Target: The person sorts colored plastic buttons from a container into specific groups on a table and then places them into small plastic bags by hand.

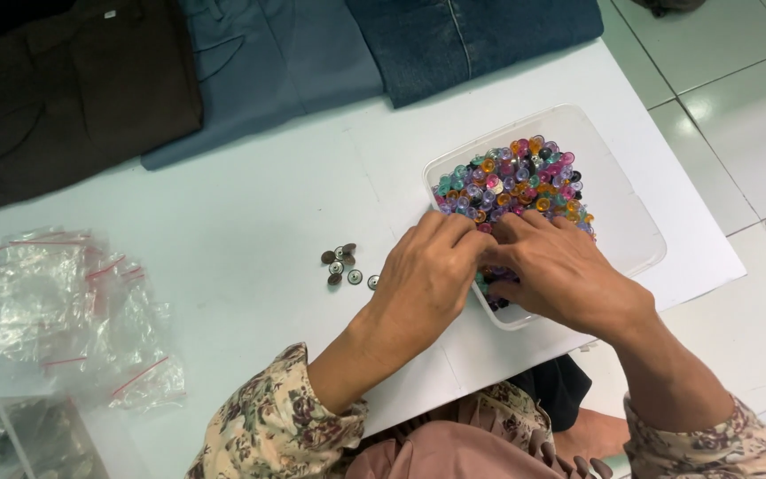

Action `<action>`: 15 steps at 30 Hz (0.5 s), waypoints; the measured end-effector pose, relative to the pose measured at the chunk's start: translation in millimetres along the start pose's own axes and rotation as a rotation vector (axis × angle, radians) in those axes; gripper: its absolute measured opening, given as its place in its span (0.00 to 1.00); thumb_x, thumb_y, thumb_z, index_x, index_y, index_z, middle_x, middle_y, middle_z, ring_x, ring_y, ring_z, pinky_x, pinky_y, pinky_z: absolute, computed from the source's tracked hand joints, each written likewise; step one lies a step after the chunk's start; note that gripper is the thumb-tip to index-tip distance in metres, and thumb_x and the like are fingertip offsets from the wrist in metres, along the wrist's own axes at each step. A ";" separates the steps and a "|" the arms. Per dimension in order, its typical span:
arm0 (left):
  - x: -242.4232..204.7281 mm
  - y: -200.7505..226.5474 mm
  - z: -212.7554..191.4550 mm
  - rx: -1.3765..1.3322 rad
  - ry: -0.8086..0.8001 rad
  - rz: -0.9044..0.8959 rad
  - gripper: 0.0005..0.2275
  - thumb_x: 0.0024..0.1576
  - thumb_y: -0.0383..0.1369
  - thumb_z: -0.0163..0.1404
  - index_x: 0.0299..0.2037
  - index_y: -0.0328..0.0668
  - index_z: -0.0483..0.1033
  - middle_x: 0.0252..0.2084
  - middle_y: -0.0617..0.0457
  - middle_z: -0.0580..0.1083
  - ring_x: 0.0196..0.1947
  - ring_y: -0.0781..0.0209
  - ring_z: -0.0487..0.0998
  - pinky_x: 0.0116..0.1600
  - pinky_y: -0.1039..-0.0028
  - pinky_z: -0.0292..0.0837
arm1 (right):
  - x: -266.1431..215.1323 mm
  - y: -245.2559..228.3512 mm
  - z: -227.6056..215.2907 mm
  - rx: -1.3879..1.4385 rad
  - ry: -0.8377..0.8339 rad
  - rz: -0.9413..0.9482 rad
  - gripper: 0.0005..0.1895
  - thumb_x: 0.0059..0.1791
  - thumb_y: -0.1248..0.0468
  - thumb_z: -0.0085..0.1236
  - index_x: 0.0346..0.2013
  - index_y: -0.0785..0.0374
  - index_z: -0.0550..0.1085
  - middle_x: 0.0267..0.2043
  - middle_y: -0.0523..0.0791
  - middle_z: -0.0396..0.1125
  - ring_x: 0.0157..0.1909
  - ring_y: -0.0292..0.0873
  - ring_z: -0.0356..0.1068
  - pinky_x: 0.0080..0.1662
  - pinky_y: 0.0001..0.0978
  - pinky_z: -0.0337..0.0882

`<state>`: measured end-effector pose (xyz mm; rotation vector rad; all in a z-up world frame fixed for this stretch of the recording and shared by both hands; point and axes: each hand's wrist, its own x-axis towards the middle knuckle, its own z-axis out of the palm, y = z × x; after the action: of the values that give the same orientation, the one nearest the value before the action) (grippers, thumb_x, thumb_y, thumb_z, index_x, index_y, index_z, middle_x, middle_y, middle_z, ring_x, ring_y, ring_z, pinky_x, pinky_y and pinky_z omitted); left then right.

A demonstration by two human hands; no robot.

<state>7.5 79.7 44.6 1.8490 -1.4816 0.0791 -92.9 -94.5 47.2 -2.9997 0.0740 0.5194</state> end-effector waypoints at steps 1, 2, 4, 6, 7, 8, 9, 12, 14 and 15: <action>0.7 -0.8 -0.7 0.000 -0.004 0.006 0.06 0.56 0.18 0.51 0.40 0.36 0.74 0.38 0.48 0.71 0.38 0.48 0.69 0.41 0.62 0.69 | 1.0 4.2 -2.2 0.003 0.003 0.005 0.10 0.46 0.49 0.63 0.39 0.43 0.76 0.38 0.40 0.60 0.45 0.45 0.63 0.40 0.45 0.62; 1.2 -1.7 -1.4 -0.025 -0.032 -0.024 0.08 0.57 0.19 0.51 0.44 0.36 0.75 0.39 0.47 0.72 0.40 0.48 0.70 0.43 0.62 0.70 | 2.0 8.2 -4.1 -0.056 -0.033 0.071 0.08 0.47 0.51 0.59 0.41 0.36 0.78 0.41 0.39 0.61 0.49 0.46 0.63 0.44 0.46 0.64; -1.2 -1.8 -3.2 -0.054 -0.067 -0.058 0.09 0.57 0.20 0.51 0.47 0.35 0.76 0.41 0.47 0.74 0.42 0.47 0.70 0.44 0.62 0.71 | -1.4 15.2 -10.7 -0.108 -0.076 0.138 0.11 0.48 0.52 0.56 0.43 0.30 0.79 0.44 0.39 0.62 0.52 0.47 0.63 0.48 0.46 0.66; 1.2 -4.8 -6.7 -0.092 -0.099 -0.074 0.08 0.58 0.22 0.52 0.46 0.35 0.76 0.40 0.47 0.74 0.41 0.50 0.71 0.45 0.66 0.70 | -4.6 25.9 -25.4 -0.092 -0.104 0.251 0.16 0.50 0.55 0.52 0.50 0.29 0.78 0.45 0.40 0.64 0.53 0.46 0.63 0.50 0.45 0.65; 3.9 -4.2 -9.6 -0.097 -0.103 -0.077 0.08 0.58 0.22 0.52 0.46 0.35 0.76 0.40 0.47 0.74 0.41 0.50 0.71 0.45 0.66 0.70 | -7.9 32.1 -27.1 -0.089 -0.111 0.252 0.16 0.50 0.55 0.52 0.50 0.29 0.78 0.45 0.40 0.64 0.53 0.46 0.63 0.50 0.45 0.65; 6.3 -3.9 -12.3 -0.121 -0.129 -0.098 0.07 0.59 0.22 0.51 0.46 0.34 0.76 0.39 0.47 0.75 0.41 0.50 0.71 0.44 0.66 0.70 | -10.9 38.2 -28.6 -0.082 -0.065 0.263 0.15 0.51 0.53 0.53 0.50 0.32 0.78 0.45 0.40 0.66 0.52 0.47 0.65 0.47 0.44 0.68; 8.1 -3.9 -15.1 -0.145 -0.155 -0.121 0.07 0.60 0.23 0.50 0.46 0.32 0.77 0.39 0.46 0.76 0.40 0.50 0.72 0.43 0.66 0.70 | -13.4 44.0 -29.5 -0.076 -0.020 0.272 0.13 0.51 0.52 0.54 0.50 0.35 0.79 0.45 0.40 0.68 0.50 0.48 0.67 0.44 0.44 0.71; 9.8 -6.1 -15.4 -0.153 -0.193 -0.149 0.06 0.59 0.25 0.50 0.45 0.36 0.76 0.37 0.48 0.74 0.40 0.48 0.71 0.44 0.63 0.69 | -22.8 51.2 -26.2 -0.065 0.090 0.141 0.14 0.48 0.51 0.59 0.49 0.36 0.80 0.40 0.40 0.68 0.45 0.47 0.70 0.39 0.43 0.71; 11.9 -7.2 -17.0 -0.171 -0.217 -0.168 0.06 0.59 0.24 0.50 0.45 0.36 0.76 0.38 0.48 0.74 0.40 0.49 0.71 0.43 0.64 0.69 | -25.9 50.9 -28.8 -0.067 0.117 0.127 0.14 0.48 0.56 0.60 0.48 0.37 0.80 0.41 0.41 0.69 0.46 0.49 0.71 0.39 0.43 0.71; 13.1 -8.5 -17.8 -0.185 -0.233 -0.180 0.06 0.59 0.24 0.50 0.45 0.36 0.76 0.38 0.48 0.74 0.39 0.49 0.71 0.43 0.64 0.69 | -26.8 50.9 -30.1 -0.076 0.154 0.115 0.15 0.47 0.60 0.61 0.47 0.38 0.80 0.42 0.43 0.70 0.46 0.51 0.71 0.38 0.44 0.70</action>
<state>26.0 79.8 59.3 1.8772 -1.4150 -0.3598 -111.4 -147.3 80.1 -3.1194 0.2440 0.3067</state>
